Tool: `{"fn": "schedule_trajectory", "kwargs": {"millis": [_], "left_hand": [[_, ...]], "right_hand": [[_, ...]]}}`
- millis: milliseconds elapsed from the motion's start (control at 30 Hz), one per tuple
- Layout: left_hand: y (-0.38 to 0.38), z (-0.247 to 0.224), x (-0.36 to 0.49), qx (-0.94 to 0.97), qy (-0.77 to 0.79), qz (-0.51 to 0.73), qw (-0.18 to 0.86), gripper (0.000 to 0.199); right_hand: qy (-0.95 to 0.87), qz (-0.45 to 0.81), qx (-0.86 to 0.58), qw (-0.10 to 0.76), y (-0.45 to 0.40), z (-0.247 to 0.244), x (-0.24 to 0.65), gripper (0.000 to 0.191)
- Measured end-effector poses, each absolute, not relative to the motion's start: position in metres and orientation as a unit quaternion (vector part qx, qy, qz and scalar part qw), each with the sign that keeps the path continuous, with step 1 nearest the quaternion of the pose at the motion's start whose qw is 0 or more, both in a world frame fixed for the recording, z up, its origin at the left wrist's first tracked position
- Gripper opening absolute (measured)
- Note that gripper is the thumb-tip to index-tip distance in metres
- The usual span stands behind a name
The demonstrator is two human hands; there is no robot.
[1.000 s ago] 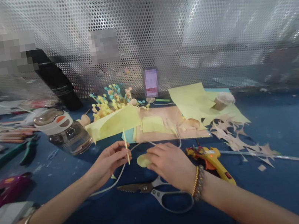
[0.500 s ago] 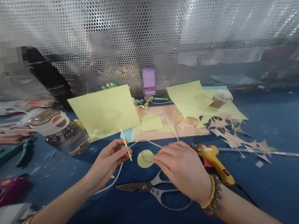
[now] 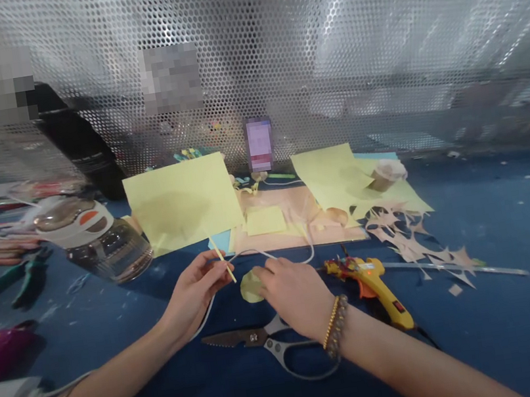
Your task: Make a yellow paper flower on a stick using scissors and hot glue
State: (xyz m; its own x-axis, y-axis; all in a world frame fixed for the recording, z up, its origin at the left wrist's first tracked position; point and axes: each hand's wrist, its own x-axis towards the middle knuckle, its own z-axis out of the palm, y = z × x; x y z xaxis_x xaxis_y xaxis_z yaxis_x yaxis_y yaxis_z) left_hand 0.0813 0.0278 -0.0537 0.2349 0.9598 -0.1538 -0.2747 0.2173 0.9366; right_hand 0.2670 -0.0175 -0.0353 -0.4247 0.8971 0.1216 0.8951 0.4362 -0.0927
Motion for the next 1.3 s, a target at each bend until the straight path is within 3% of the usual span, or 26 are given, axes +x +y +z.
{"fn": "schedule_trajectory", "kwargs": {"millis": [100,367,633,700,867,1300], "left_hand": [[0.028,-0.055,0.081,0.418,0.403,0.464,0.669,0.031],[0.030,-0.056,0.080,0.420,0.400,0.458,0.673,0.029],[0.030,-0.055,0.080,0.421,0.398,0.461,0.673,0.027],[0.030,-0.055,0.080,0.421,0.396,0.461,0.673,0.026],[0.030,-0.056,0.079,0.423,0.394,0.462,0.672,0.028],[0.029,-0.055,0.078,0.425,0.386,0.466,0.673,0.026]], "right_hand": [[-0.849,-0.031,-0.525,0.051,-0.011,-0.039,0.259,0.043],[-0.847,-0.033,-0.528,0.060,-0.011,-0.045,0.255,0.014],[-0.847,-0.024,-0.524,0.082,-0.011,-0.047,0.254,0.006],[-0.849,-0.025,-0.521,0.086,-0.012,-0.048,0.254,0.006],[-0.846,-0.043,-0.521,0.103,-0.013,-0.054,0.253,0.030],[-0.844,-0.010,-0.521,0.130,-0.015,-0.051,0.253,0.014]]}}
